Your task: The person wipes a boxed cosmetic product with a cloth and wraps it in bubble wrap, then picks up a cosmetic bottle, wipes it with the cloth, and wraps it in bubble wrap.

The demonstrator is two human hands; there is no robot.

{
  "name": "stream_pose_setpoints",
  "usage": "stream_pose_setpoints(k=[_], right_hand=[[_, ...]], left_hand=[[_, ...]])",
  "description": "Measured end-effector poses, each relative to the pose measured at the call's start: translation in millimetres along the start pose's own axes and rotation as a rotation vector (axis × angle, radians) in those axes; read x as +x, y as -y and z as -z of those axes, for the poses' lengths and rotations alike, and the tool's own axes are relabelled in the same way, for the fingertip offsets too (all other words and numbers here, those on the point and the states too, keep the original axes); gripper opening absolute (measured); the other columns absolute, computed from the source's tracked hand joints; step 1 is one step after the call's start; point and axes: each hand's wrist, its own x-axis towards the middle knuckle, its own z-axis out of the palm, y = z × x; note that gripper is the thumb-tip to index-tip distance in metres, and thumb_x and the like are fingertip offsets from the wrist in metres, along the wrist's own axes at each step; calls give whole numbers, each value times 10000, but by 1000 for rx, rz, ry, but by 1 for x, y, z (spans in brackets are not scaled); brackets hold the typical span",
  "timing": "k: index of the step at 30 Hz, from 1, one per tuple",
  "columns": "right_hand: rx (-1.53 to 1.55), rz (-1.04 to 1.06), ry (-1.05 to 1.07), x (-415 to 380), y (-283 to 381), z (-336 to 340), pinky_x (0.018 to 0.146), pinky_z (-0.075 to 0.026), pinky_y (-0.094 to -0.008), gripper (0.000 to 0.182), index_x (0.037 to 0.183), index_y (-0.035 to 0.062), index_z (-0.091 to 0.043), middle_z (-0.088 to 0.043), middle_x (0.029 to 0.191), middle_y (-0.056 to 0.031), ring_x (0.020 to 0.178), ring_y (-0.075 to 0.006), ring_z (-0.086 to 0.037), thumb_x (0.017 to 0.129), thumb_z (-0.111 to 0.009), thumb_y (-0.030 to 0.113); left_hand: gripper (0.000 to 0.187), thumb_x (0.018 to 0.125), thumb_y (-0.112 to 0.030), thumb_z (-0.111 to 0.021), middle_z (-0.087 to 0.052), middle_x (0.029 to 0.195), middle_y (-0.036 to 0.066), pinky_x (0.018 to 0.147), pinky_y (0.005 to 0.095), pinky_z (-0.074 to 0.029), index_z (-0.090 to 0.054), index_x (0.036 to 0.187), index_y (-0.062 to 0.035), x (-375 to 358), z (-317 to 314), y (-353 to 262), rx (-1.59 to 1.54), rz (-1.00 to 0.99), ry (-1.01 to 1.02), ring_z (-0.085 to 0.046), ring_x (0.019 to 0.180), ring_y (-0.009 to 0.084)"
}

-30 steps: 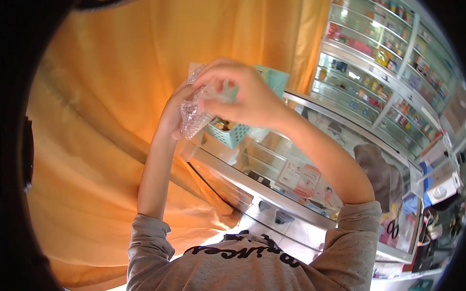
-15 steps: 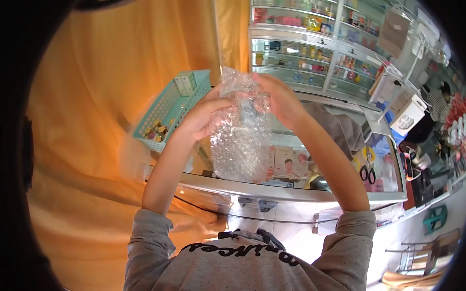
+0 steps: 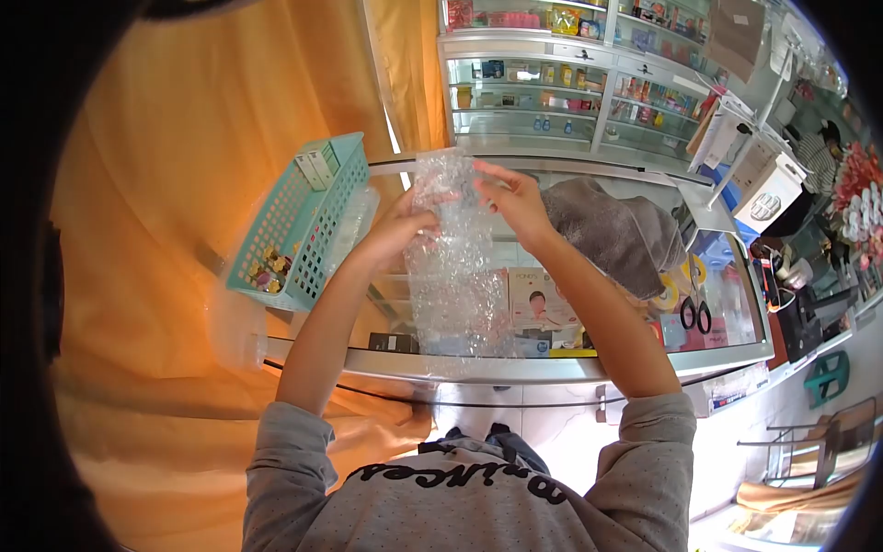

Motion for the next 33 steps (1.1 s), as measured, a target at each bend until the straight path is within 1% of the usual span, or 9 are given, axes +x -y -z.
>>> stream_pose_setpoints(k=[5,13,18,22,24,27,30,32,33], right_hand=[[-99,42,-46,1,2,-2,638,-404,-220,329,1159,104,-643,-632,869,21,734,-61,-536,842,-650,193],[201,-137,-11,-8,15,-14,775,-430,-258,444,1258,105,-567,-611,1106,-14,914,-110,-560,854,-647,271],[-29,132,-156,-2,15,-6,838,-432,-294,501,1287,82,-538,-492,1338,-48,989,-135,-559,840,-672,266],[-43,235,-228,1,9,-3,837,-439,-307,476,1261,79,-556,-480,1350,-63,986,-142,-562,836,-679,255],[-352,378,-337,-2,4,-7,846,-445,-319,481,1269,94,-542,-481,1339,-85,999,-160,-560,832,-680,242],[-624,407,-103,-15,12,-7,863,-456,-379,508,1297,119,-509,-467,1342,-118,1058,-225,-558,832,-670,242],[-983,557,319,-16,-1,-10,984,-372,-481,536,1318,90,-478,-373,1435,-123,1203,-301,-486,851,-641,298],[-1108,422,314,-29,-6,-22,1021,-304,-528,532,1320,90,-473,-366,1436,-131,1252,-316,-429,868,-610,334],[-1230,280,305,-35,-9,-26,1058,-236,-576,531,1323,90,-468,-359,1437,-139,1301,-331,-371,884,-578,370]], left_hand=[[488,902,-193,-560,-636,1089,18,653,278,-515,-402,1356,-109,7,3,2,-29,-55,-225,-556,709,109],[408,922,-216,-542,-671,1027,51,510,206,-447,-468,1304,-92,1,-6,-1,18,-27,-36,-462,564,51],[386,942,-225,-523,-679,1032,66,480,188,-417,-475,1306,-103,-5,-9,-1,88,1,61,-398,503,30],[414,948,-196,-499,-686,1010,92,466,214,-442,-396,1329,-72,5,-4,11,31,-7,-8,-434,496,52],[437,947,-166,-486,-688,1008,110,474,245,-476,-344,1345,-53,9,1,16,0,-14,-77,-473,503,70],[496,935,-139,-496,-687,985,118,448,258,-481,-277,1359,-2,6,0,16,24,-47,-210,-495,501,78],[569,890,-127,-559,-652,1051,160,590,326,-534,-268,1353,27,1,-2,13,245,-85,-264,-603,678,195],[624,837,-124,-613,-553,1191,225,836,393,-498,-292,1354,17,11,3,33,876,-601,-694,-589,960,336],[624,837,-124,-613,-553,1191,225,836,393,-498,-292,1354,17,7,2,27,878,-597,-690,-589,960,336]])
